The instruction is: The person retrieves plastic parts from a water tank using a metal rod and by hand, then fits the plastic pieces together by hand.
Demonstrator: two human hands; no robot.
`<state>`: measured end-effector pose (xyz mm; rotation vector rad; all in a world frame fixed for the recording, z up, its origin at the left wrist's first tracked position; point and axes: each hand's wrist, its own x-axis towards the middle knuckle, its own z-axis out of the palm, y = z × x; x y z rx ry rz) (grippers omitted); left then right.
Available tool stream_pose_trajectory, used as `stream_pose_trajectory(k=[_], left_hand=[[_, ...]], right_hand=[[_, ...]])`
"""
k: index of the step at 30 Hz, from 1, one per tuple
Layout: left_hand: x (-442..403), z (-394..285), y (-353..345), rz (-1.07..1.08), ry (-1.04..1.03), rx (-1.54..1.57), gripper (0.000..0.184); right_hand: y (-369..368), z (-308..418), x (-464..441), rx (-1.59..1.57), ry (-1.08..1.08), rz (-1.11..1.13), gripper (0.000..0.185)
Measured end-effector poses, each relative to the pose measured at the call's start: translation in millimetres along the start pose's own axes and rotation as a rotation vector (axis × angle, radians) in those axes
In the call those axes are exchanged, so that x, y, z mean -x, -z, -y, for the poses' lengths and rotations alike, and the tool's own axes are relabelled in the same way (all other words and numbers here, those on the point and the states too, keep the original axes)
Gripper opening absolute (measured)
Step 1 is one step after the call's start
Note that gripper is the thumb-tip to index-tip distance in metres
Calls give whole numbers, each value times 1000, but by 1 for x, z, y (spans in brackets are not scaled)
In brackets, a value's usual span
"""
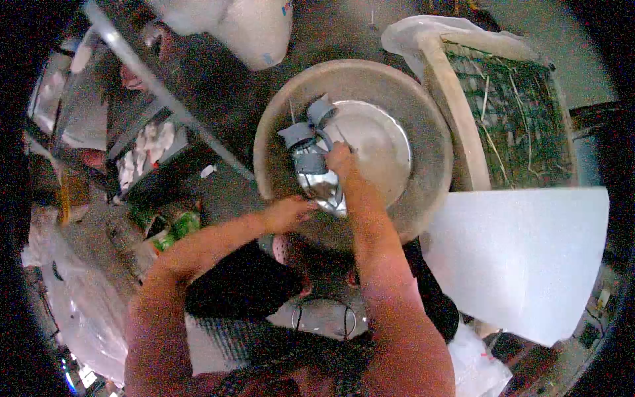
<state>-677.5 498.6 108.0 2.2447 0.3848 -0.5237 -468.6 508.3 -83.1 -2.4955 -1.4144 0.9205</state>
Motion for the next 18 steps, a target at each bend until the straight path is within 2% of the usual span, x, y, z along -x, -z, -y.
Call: stream_pose_trajectory(k=[1,2,4,6,9,11,13,14,15,17,18], left_hand=[[-41,17,-31,-12,-28,27,39],[-67,3,-16,172,92,12,41],[-133,33,-68,216,146,-29,45],[-164,42,-99,253,191,-68,50],[-189,61,-142,142,242,17,50],[-206,100,-195,-106,314,191,51],[-198,103,-200,-265,379,288,51],[-191,103,-202,-181,465,242,52],[-171,82,-174,-193,460,244,52],[-125,34,-119,-156,381,250,63],[-113,19,-109,-240,360,259,59]], right_hand=[[-15,-2,-12,-5,15,-67,61],[2,12,-6,-40,18,-54,60],[-7,21,-13,-13,-28,-60,60],[-7,24,-27,24,-76,-68,60],[1,27,-31,-7,-139,-7,62],[10,31,-34,41,-133,173,63],[16,24,-28,77,-110,167,61],[22,20,-21,112,-91,163,59],[25,13,-13,120,-87,154,59],[35,1,9,199,-105,-337,37],[52,-2,15,202,-101,-354,37]])
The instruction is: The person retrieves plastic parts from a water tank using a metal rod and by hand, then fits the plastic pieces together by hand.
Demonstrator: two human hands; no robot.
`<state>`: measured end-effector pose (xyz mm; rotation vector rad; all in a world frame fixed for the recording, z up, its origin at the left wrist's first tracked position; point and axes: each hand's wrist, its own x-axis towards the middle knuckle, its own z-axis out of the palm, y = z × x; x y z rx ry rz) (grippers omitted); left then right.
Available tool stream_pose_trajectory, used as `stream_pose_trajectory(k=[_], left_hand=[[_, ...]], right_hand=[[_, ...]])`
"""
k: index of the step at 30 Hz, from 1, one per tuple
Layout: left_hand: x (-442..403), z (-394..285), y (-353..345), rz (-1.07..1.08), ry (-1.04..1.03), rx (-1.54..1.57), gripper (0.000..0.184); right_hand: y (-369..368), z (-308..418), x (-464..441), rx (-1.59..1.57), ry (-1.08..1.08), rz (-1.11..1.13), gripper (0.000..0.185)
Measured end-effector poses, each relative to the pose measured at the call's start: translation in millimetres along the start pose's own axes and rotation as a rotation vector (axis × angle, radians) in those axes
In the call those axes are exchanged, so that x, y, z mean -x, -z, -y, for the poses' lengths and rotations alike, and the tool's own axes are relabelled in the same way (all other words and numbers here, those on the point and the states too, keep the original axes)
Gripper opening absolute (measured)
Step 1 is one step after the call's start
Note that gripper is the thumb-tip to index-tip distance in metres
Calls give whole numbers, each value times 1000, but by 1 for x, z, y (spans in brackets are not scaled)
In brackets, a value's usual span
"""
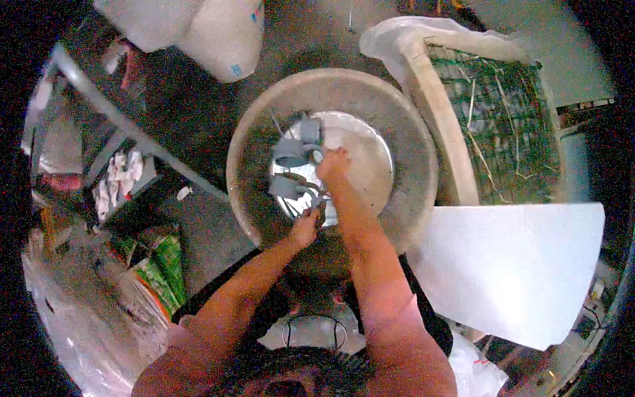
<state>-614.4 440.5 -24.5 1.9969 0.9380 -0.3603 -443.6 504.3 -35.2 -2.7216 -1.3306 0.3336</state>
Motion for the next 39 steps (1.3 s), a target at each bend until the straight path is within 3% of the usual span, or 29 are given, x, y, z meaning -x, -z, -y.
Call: stream_pose_trajectory(k=[1,2,3,4,6,8,10,11,13,15,17,18,20,23,25,26,28,29,31,32,34,37,39], left_hand=[[11,-8,6,-9,-7,-1,59],[18,-16,16,-75,-15,43,48],[25,-24,26,-140,-27,88,36],[29,-26,32,-336,-129,126,21],[41,-49,67,-409,-58,272,20],[62,-74,95,-491,4,356,20],[66,-72,110,-852,-58,278,28],[69,-70,123,-862,-74,275,28],[76,-77,152,-442,170,1261,36],[113,-114,167,-409,119,1309,46],[136,-139,170,-358,79,1390,52],[136,-135,171,-159,-72,1359,68],[145,-151,160,-247,-117,1381,64],[178,-181,158,-349,-183,1395,49],[184,-183,159,-422,-233,1081,36],[185,-182,160,-412,-239,1082,36],[185,-174,164,-485,-180,879,32],[183,-169,165,-483,-184,881,32],[181,-162,163,-625,-392,467,29],[181,-160,158,-619,-398,459,29],[186,-163,147,-660,-592,553,27],[206,-176,142,-650,-544,429,28],[205,-176,145,-627,-574,456,29]], right_hand=[[20,-6,-3,-17,-87,175,36],[39,-12,-2,-38,-176,348,36],[51,-22,3,-40,-177,333,36],[58,-33,11,37,16,383,45],[77,-49,17,125,211,394,56],[100,-57,31,-106,66,244,53],[135,-51,46,-228,0,147,53],[154,-46,55,-469,-114,125,52],[198,-29,74,-710,-215,83,52],[225,-4,100,-1144,-204,97,48],[193,7,92,-1237,-98,98,47],[181,14,90,-1326,-3,111,49],[243,44,145,-1416,-61,146,44],[252,41,155,-1550,93,34,33],[269,30,166,-1684,106,250,32],[284,17,166,-1682,101,240,32],[328,-9,163,-629,223,348,44],[336,-14,172,-626,220,344,44],[344,-22,191,-365,239,-397,57],[333,-29,183,-399,381,-506,62],[322,-30,181,-445,420,-499,62],[319,-29,181,-485,471,-527,68],[323,-27,179,-474,546,-665,66]])
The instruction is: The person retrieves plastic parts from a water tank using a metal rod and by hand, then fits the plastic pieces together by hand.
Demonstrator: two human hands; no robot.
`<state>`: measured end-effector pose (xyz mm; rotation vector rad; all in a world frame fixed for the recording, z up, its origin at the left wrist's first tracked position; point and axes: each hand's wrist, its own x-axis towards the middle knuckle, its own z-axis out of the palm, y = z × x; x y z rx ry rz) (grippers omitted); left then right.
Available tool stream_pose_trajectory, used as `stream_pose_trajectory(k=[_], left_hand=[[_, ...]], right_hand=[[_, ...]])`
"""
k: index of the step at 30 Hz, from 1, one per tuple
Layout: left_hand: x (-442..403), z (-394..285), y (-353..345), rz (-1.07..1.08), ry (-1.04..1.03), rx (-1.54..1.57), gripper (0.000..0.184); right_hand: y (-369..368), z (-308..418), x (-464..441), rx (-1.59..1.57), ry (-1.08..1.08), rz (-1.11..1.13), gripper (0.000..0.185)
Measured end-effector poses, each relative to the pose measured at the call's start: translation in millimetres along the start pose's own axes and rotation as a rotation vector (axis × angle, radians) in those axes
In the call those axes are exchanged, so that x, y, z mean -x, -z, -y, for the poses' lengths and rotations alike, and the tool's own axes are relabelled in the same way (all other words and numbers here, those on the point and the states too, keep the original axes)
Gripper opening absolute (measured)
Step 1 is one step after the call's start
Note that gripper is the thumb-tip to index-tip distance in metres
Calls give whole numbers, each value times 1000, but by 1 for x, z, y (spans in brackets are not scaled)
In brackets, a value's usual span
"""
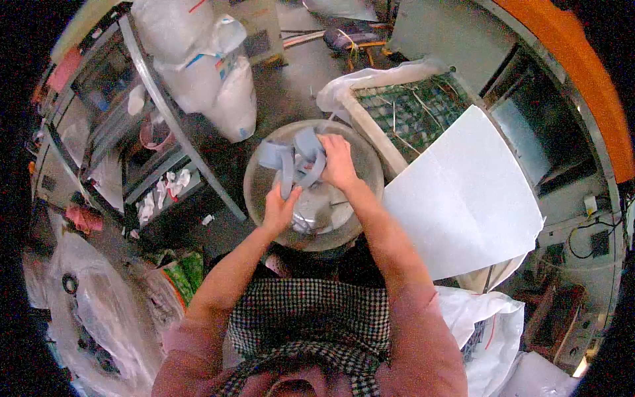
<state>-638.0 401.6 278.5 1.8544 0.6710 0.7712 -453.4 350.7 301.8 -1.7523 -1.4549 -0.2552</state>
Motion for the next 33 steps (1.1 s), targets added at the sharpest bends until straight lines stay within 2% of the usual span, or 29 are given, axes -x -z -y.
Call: stream_pose_trajectory(k=[4,6,8,10,11,13,16,20,22,23,27,29,33], left_hand=[[-4,6,0,19,-17,26,24],[-3,8,-1,40,-3,-39,23],[-5,23,-5,62,10,-100,23],[-13,58,-14,-122,141,43,22],[-15,65,-13,-120,142,44,22],[-20,51,-5,-243,150,112,30],[-20,27,-5,-360,92,110,31],[-18,41,-25,-262,-9,227,34],[-7,32,-29,62,309,55,35],[0,22,-32,-31,-62,-51,37],[2,17,-30,26,33,-14,35],[0,30,-30,41,-60,-50,33],[6,25,-34,61,-59,11,33]], right_hand=[[-14,-16,4,-113,-165,92,61],[-13,-19,8,-8,-206,125,54],[-16,-30,7,79,-181,140,56],[-14,-34,8,169,-149,161,57],[-12,-33,9,206,-155,117,56],[-7,-30,8,242,-161,74,54],[-8,-26,15,285,-215,152,54],[-23,-23,19,256,-253,202,61],[-28,-27,23,245,-256,198,63],[-30,-31,24,185,-275,245,63],[-32,-36,23,119,-349,333,61],[-26,-34,22,128,-363,402,59],[-27,-46,29,147,-341,513,56]])
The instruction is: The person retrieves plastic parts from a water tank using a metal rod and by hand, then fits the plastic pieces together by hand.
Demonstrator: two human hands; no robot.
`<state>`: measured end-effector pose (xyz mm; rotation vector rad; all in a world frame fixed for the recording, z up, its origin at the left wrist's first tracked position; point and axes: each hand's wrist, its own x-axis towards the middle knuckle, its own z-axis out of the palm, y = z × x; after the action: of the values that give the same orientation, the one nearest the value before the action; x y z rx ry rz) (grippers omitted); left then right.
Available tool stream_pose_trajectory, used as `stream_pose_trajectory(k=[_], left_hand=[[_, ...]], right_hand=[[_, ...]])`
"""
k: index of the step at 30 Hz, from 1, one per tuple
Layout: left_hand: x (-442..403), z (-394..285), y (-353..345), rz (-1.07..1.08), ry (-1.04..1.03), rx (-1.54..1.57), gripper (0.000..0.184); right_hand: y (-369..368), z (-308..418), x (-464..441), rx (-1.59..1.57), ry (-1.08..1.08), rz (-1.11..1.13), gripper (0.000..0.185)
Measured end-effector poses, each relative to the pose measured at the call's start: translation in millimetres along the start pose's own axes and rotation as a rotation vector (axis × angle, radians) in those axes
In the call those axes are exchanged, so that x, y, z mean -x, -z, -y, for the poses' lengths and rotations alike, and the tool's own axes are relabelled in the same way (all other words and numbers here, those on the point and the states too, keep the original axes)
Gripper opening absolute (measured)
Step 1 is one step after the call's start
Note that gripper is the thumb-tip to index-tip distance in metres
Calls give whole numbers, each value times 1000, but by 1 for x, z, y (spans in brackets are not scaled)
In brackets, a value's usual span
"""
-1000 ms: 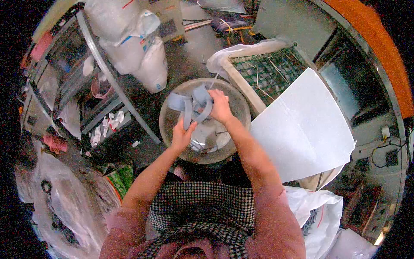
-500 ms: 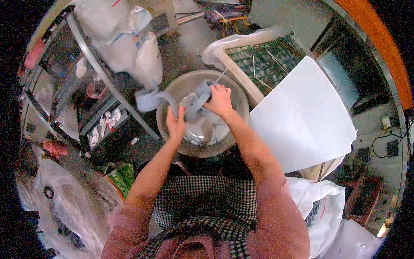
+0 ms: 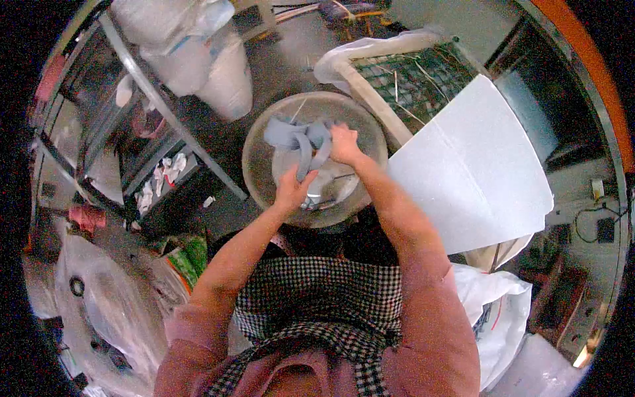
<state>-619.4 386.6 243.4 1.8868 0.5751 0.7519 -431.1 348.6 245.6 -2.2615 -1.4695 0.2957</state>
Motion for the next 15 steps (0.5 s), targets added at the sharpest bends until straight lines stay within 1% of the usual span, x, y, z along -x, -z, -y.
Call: stream_pose_trajectory(k=[2,3,4,5,6,7,8,10,11,12,13,14,15], left_hand=[[-1,3,2,39,-36,-13,32],[0,4,4,23,-30,-13,32],[-2,3,6,74,67,-54,33],[-6,3,5,127,159,-92,34],[-9,9,3,120,155,-87,34],[-9,19,0,97,107,-183,35],[-9,29,-3,78,59,-279,37],[-9,21,0,109,12,-328,37],[-9,14,1,133,-33,-384,38],[-9,10,1,141,-43,-384,38],[-8,6,2,227,-83,-457,37],[-5,3,3,314,-121,-531,36],[-2,0,2,323,-123,-533,36]], right_hand=[[-3,-8,1,-23,6,29,56],[-5,-12,0,-42,-3,42,55],[-11,-14,0,24,-41,-30,48],[-8,-22,-4,34,-31,-32,48],[-4,-33,-5,-9,26,-20,48],[3,-34,-4,-54,78,-9,49],[9,-34,-5,-51,73,-11,49],[38,-18,-5,-343,163,-375,54],[42,-7,-4,-337,157,-383,54],[40,8,-3,-403,190,-320,57],[36,20,-4,-471,223,-256,61],[34,29,-3,-475,216,-263,61],[30,35,-2,-324,181,-171,68]])
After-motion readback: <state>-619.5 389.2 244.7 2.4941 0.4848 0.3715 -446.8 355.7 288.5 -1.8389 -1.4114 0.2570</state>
